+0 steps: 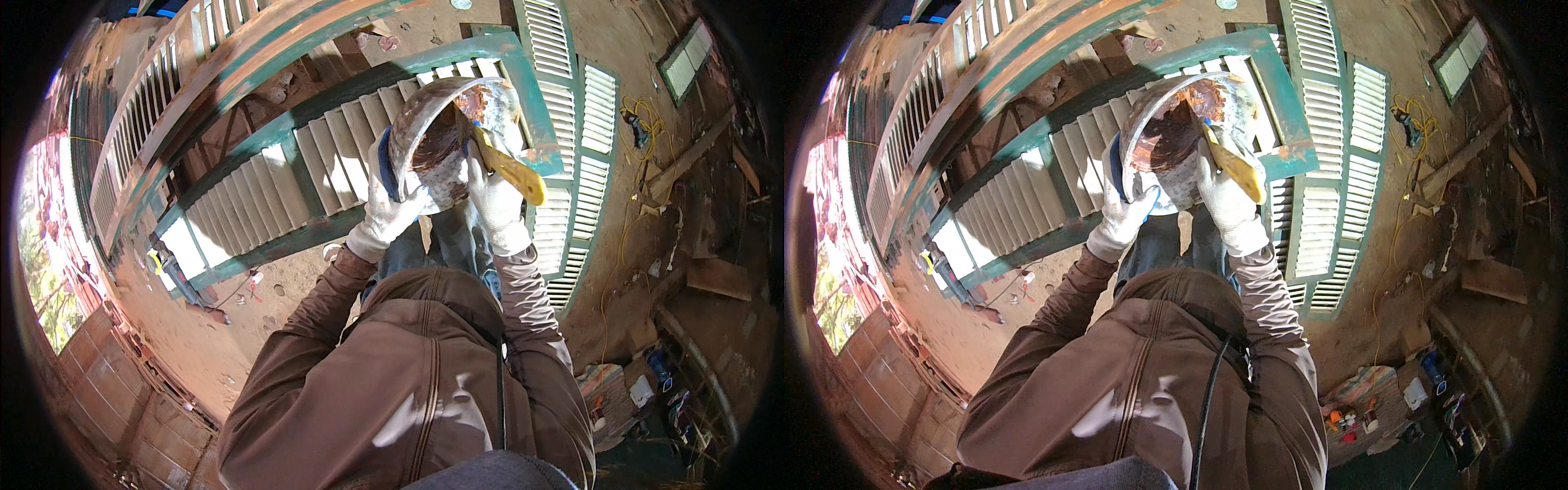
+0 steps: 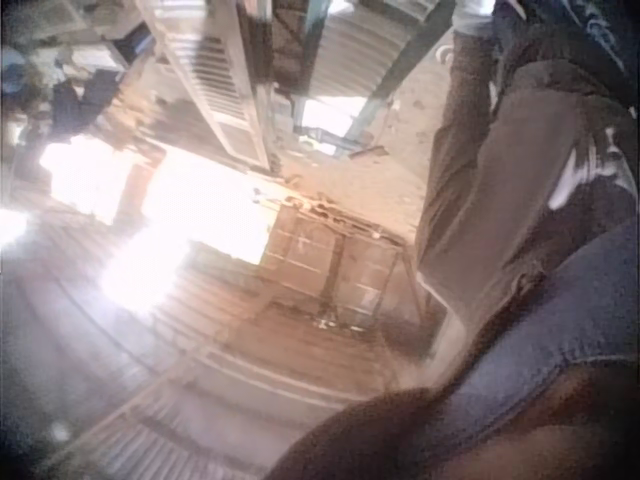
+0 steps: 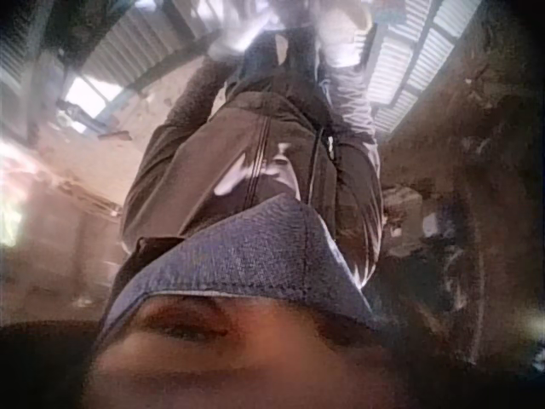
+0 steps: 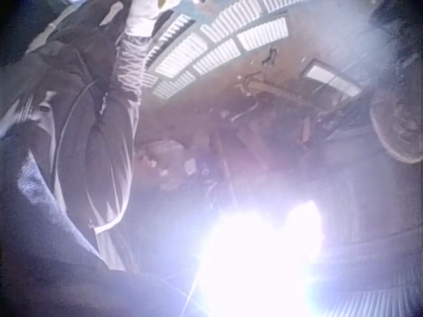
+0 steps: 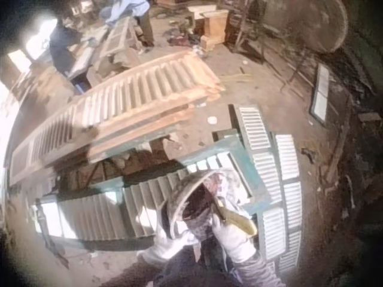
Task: The person sands a green wooden shutter with an electric sander, then applies a dark wood filler or stain with a brush. They mix the filler in a container and continue applying it to the shutter slats and frame.
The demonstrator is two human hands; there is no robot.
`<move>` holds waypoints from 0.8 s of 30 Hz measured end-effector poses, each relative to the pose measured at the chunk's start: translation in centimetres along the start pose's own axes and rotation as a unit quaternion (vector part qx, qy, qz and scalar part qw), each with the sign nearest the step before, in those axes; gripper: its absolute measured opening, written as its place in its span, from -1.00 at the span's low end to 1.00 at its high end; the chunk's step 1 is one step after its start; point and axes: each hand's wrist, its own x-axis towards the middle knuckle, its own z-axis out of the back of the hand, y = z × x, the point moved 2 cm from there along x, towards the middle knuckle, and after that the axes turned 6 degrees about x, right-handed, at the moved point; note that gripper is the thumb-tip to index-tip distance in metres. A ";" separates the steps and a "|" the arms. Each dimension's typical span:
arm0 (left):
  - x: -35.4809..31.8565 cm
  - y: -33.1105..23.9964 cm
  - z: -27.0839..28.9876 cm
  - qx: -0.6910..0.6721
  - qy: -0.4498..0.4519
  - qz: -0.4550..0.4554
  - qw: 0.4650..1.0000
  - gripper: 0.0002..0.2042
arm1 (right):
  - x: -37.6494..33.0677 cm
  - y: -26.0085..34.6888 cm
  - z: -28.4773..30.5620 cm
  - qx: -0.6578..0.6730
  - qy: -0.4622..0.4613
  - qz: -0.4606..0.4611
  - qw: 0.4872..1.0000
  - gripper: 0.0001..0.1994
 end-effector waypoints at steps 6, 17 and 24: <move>0.8 -0.9 1.8 0.230 0.018 -0.146 0.962 -0.07 | 0.0 -1.3 1.1 0.300 0.034 -0.301 0.904 -0.72; 2.5 -0.2 1.3 -0.008 0.122 -0.014 0.992 -0.13 | -1.9 -9.0 1.4 0.526 0.073 -0.276 0.802 -0.76; 3.1 4.3 2.8 -0.164 -0.082 0.132 0.974 -0.36 | 1.1 -9.9 8.3 0.354 -0.056 -0.271 0.893 -0.74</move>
